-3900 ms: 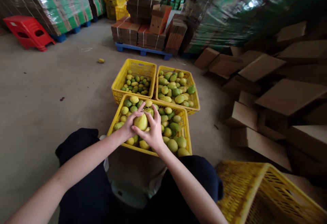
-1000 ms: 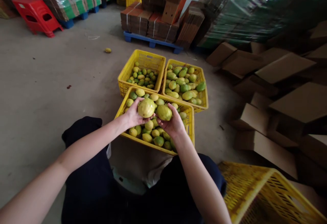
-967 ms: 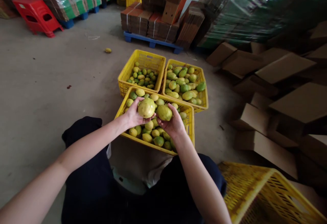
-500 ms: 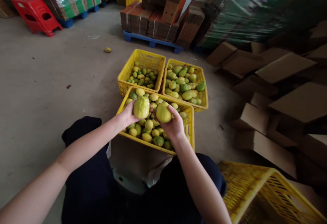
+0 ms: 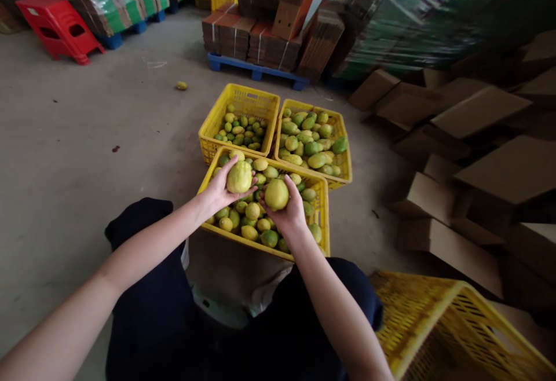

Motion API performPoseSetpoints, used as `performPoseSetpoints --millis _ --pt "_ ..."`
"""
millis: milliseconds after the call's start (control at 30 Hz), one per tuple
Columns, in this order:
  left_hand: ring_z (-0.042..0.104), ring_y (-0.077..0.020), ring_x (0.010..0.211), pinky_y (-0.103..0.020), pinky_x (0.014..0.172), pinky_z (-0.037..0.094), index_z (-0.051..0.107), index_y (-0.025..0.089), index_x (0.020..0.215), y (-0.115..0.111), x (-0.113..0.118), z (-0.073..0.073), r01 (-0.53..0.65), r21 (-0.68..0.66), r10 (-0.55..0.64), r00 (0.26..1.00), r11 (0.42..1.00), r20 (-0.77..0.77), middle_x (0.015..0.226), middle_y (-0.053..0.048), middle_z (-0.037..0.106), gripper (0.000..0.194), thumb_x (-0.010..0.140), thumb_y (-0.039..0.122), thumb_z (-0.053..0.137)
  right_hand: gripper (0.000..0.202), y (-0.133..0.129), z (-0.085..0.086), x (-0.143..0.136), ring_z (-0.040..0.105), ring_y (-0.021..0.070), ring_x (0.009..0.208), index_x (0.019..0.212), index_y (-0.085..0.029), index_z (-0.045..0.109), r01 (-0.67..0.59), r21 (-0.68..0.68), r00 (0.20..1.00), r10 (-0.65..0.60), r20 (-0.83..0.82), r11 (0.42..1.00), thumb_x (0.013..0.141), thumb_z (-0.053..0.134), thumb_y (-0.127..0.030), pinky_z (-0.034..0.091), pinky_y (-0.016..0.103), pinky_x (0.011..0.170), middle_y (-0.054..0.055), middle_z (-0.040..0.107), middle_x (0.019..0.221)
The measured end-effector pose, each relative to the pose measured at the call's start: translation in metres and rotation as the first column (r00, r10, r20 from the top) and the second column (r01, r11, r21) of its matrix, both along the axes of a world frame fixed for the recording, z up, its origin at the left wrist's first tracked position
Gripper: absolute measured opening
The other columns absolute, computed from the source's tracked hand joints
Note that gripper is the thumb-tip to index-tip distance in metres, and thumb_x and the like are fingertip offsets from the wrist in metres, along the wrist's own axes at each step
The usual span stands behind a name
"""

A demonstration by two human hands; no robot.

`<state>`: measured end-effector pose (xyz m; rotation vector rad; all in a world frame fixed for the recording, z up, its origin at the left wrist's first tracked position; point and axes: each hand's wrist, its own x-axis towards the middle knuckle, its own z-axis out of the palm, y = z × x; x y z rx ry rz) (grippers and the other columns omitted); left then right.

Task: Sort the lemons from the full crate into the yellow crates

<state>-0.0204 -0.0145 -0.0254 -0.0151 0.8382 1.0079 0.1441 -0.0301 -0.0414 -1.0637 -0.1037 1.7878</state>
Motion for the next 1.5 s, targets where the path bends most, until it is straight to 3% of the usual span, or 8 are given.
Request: performPoseSetpoints --millis 433,533,767,867,967,1100,1267,1500 --pt "0.073 -0.0220 0.072 -0.031 0.059 0.060 0.066 0.014 0.113 -0.003 0.001 0.000 0.158 0.138 -0.172 0.981 0.978 0.093 0.083 -0.010 0.072 0.036 0.100 0.036 0.041 0.022 0.004 -0.009 0.003 0.064 0.0188 0.054 0.087 -0.020 0.062 -0.044 -0.085 0.999 0.045 0.013 0.995 0.093 0.046 -0.034 0.057 0.032 0.052 0.004 0.070 0.065" --pt "0.072 -0.0231 0.070 -0.032 0.057 0.060 0.065 0.011 0.113 0.002 0.000 -0.004 0.093 0.045 -0.097 0.990 0.995 0.102 0.082 -0.012 0.073 0.036 0.097 0.035 0.043 0.022 0.005 -0.024 0.001 0.064 0.0186 0.055 0.089 -0.019 0.063 -0.096 -0.059 0.995 0.098 0.028 0.994 0.092 0.047 -0.034 0.057 0.032 0.053 0.004 0.071 0.070" --pt "0.070 -0.0206 0.064 -0.031 0.052 0.060 0.065 0.015 0.107 0.024 -0.018 -0.004 -0.174 -0.143 0.181 0.983 0.974 0.040 0.074 -0.008 0.069 0.030 0.095 0.035 0.045 0.008 -0.025 -0.066 -0.031 0.069 0.0189 0.065 0.080 -0.022 0.055 -0.236 -0.247 0.961 0.264 0.086 0.940 0.088 0.056 -0.025 0.057 0.034 0.061 -0.002 0.063 0.066" --pt "0.070 -0.0185 0.066 -0.030 0.056 0.061 0.065 0.018 0.104 0.030 -0.029 0.004 -0.276 -0.091 0.281 0.959 0.957 0.048 0.077 -0.006 0.069 0.025 0.093 0.036 0.053 0.007 0.001 -0.051 -0.036 0.070 0.0190 0.066 0.083 -0.021 0.055 -0.226 -0.195 0.958 0.254 0.134 0.955 0.088 0.058 -0.024 0.057 0.035 0.061 0.000 0.066 0.071" --pt "0.069 -0.0165 0.066 -0.028 0.060 0.062 0.066 0.018 0.103 0.029 -0.038 0.011 -0.365 -0.042 0.367 0.925 0.930 0.093 0.077 -0.004 0.069 0.023 0.092 0.035 0.056 0.015 0.057 -0.016 -0.033 0.070 0.0192 0.063 0.089 -0.019 0.057 -0.181 -0.079 0.962 0.193 0.195 0.980 0.095 0.048 -0.028 0.058 0.033 0.058 0.004 0.069 0.074" --pt "0.069 -0.0180 0.065 -0.026 0.055 0.060 0.065 0.013 0.104 0.023 -0.043 0.014 -0.340 -0.066 0.346 0.930 0.938 0.128 0.075 -0.008 0.069 0.031 0.096 0.036 0.046 0.018 0.101 0.023 -0.029 0.071 0.0182 0.065 0.093 -0.019 0.062 -0.169 0.096 0.953 0.138 0.271 0.981 0.096 0.046 -0.028 0.059 0.030 0.058 0.005 0.073 0.076" --pt "0.070 -0.0190 0.065 -0.027 0.054 0.060 0.065 0.013 0.106 0.017 -0.042 0.012 -0.344 -0.048 0.348 0.932 0.938 0.103 0.076 -0.009 0.069 0.031 0.096 0.032 0.043 0.019 0.061 0.010 -0.027 0.072 0.0189 0.063 0.085 -0.015 0.068 -0.408 0.141 0.871 0.338 0.356 0.902 0.089 0.050 -0.018 0.059 0.030 0.059 0.009 0.077 0.080" --pt "0.069 -0.0194 0.061 -0.029 0.051 0.060 0.066 0.015 0.105 0.015 -0.031 0.004 -0.331 -0.061 0.334 0.942 0.942 0.044 0.074 -0.008 0.070 0.029 0.095 0.031 0.044 0.016 0.025 -0.032 -0.008 0.066 0.0140 0.051 0.074 -0.019 0.064 -0.314 0.057 0.930 0.296 0.218 0.948 0.084 0.054 -0.011 0.056 0.025 0.054 0.002 0.072 0.065"
